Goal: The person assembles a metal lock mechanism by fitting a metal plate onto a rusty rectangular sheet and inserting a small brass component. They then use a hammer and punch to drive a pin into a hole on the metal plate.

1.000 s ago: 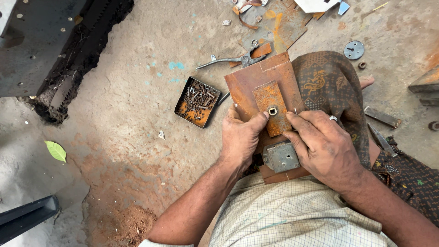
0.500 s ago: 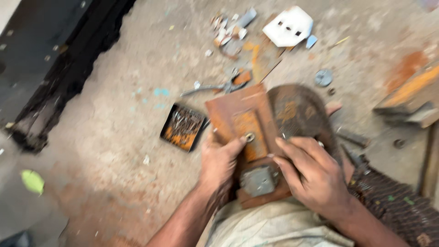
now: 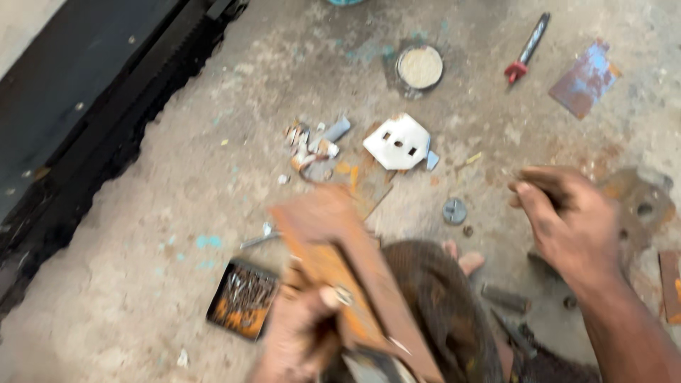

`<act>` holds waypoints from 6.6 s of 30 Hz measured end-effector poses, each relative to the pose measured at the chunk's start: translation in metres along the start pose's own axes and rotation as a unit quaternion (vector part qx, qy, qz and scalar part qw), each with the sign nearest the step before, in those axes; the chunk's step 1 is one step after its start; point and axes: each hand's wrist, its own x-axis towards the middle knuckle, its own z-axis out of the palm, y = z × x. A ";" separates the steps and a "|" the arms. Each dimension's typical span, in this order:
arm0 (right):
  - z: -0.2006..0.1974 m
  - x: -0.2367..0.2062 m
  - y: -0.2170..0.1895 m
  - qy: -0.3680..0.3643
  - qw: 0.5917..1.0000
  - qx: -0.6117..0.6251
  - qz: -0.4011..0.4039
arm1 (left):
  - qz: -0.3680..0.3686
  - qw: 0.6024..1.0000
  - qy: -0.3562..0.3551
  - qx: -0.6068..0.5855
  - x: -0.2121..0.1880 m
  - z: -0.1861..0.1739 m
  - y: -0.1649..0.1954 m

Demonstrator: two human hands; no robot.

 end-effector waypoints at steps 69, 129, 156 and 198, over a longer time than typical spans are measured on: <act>-0.014 -0.154 -0.111 -0.218 0.937 0.090 -0.259 | -0.073 0.898 -0.364 -0.238 -0.078 0.037 -0.077; -0.048 -0.202 0.050 -0.244 0.953 0.054 -0.173 | -0.140 0.958 -0.246 -0.049 -0.083 0.050 -0.036; 0.040 -0.199 -0.078 -0.106 0.978 -0.132 -0.125 | 0.118 0.977 0.040 0.174 -0.042 -0.016 -0.063; -0.033 -0.150 0.057 -0.244 0.943 0.098 0.203 | 0.089 0.985 0.057 0.138 0.005 -0.005 -0.068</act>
